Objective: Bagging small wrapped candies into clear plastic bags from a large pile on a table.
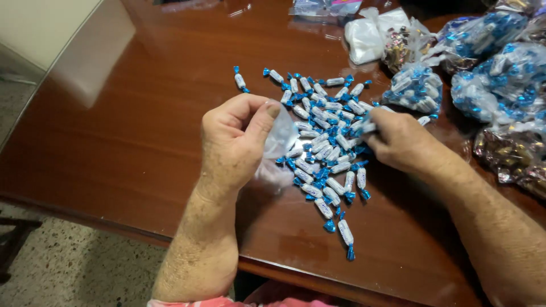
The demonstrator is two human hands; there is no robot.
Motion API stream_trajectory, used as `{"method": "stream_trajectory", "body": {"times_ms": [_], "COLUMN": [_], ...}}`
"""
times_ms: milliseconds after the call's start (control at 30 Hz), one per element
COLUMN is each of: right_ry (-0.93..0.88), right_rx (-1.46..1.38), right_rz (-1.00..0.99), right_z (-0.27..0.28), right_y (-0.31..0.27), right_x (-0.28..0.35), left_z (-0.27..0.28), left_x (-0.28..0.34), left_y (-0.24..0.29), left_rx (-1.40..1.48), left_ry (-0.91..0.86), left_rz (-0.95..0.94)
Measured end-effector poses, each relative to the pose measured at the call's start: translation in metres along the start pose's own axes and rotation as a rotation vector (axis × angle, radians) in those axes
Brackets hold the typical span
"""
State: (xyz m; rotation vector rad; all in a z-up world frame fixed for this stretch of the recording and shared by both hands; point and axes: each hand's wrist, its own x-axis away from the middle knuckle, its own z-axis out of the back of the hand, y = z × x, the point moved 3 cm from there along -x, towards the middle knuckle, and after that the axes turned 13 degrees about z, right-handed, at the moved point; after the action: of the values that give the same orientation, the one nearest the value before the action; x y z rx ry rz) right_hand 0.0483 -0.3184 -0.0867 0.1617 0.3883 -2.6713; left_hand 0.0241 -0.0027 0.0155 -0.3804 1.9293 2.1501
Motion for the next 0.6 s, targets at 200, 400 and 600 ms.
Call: {"method": "stream_trajectory", "body": {"times_ms": [200,400,600], "right_ry": [0.499,0.471,-0.186], "right_rx": [-1.074,-1.059,-0.689], "right_rz": [-0.202,0.222,0.241], "right_z": [0.073,0.059,0.048], "right_y": [-0.120,-0.138,-0.154], "right_x": [-0.001,0.004,-0.042], "left_z": [-0.017,-0.035,-0.037], "left_x": [0.003,0.018,0.018], "left_y": [-0.017,-0.014,-0.023], "left_rx": [0.236,0.360,0.352], "left_ry": [-0.035,-0.126,-0.126], "left_rz": [0.267,0.365,0.373]}}
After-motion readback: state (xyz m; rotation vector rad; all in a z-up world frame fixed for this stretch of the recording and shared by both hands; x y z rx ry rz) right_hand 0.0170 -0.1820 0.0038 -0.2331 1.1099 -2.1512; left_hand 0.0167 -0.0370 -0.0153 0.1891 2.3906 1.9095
